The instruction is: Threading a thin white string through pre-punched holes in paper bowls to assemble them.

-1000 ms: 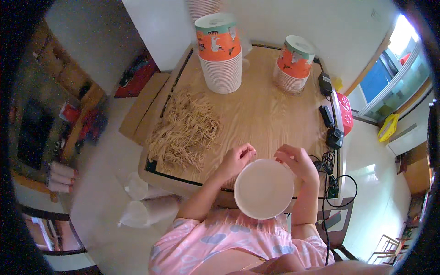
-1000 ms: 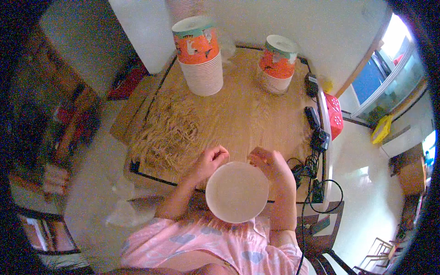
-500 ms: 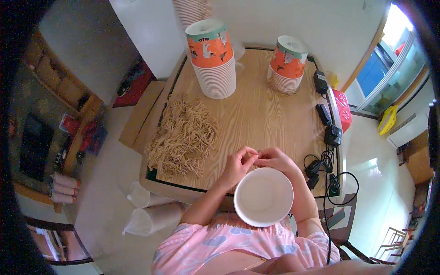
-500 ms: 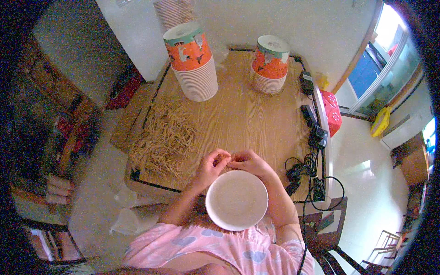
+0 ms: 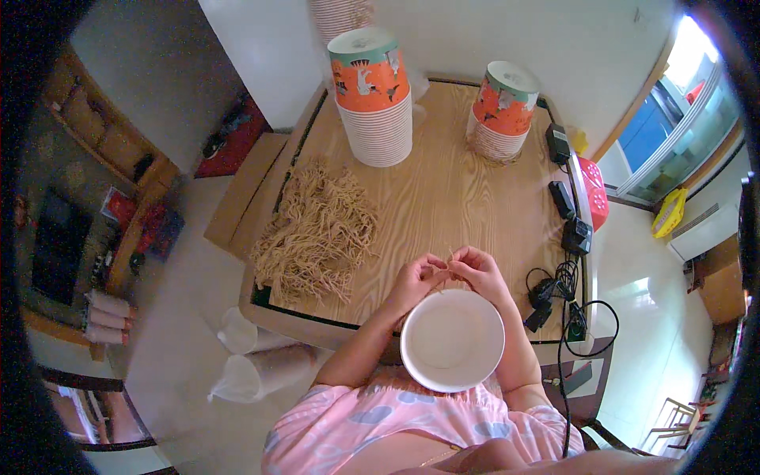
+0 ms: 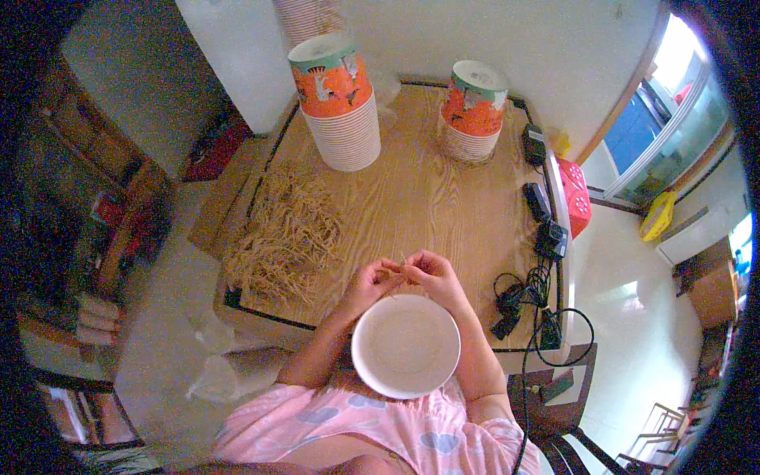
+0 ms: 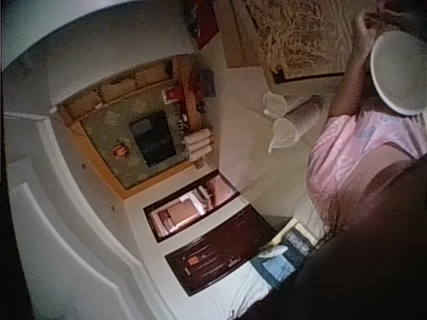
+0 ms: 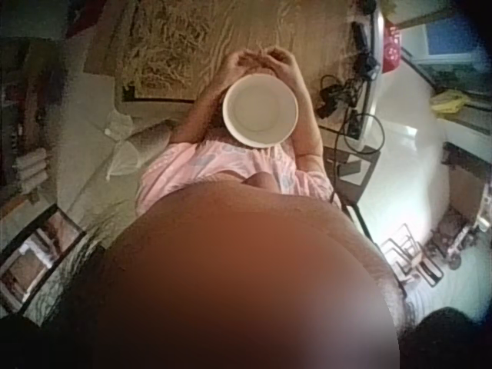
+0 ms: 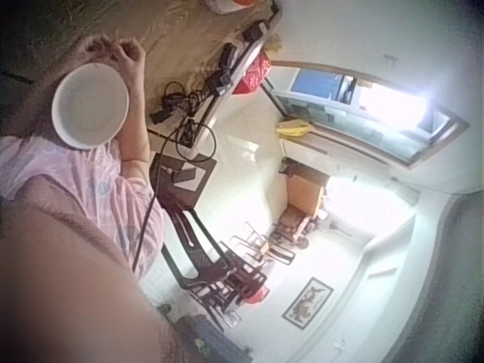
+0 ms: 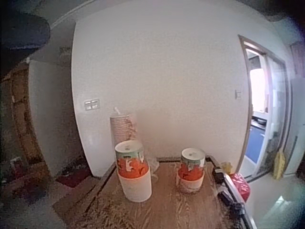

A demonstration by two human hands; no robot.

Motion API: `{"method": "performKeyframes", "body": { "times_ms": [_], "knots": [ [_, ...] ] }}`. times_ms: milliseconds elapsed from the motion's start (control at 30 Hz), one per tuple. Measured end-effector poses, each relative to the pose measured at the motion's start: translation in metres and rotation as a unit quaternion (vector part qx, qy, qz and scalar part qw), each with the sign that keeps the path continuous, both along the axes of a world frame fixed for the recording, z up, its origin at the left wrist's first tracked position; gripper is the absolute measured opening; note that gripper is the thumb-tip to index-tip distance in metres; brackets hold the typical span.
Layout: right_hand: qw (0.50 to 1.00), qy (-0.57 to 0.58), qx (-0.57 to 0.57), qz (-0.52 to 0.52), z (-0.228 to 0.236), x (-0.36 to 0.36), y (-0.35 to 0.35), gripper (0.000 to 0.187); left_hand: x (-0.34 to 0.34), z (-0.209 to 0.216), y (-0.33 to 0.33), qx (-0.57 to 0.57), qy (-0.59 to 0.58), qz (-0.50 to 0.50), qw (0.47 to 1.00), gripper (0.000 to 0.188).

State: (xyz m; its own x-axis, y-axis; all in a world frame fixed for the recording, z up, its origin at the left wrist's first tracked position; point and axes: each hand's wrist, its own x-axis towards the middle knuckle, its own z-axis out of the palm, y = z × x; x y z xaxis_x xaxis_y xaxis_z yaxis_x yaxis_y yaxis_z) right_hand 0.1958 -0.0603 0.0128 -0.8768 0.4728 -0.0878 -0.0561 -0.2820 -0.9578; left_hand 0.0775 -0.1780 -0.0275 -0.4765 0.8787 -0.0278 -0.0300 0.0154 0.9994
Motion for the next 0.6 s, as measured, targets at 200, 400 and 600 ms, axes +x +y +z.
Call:
{"method": "performKeyframes", "body": {
  "times_ms": [200,400,600],
  "knots": [
    [0.993,-0.089,-0.029,0.068,0.007,0.012,-0.009,0.004,-0.003,-0.029,-0.008,-0.096,0.018,0.0,0.995,0.023],
    [0.997,-0.062,0.048,0.021,0.007,0.01,-0.008,0.005,-0.01,0.004,-0.009,0.086,-0.009,-0.04,0.995,0.03],
    [0.999,0.011,-0.022,0.032,0.001,0.008,-0.013,0.01,0.001,0.042,-0.008,0.001,-0.137,-0.134,0.981,0.035]
  ]
}}
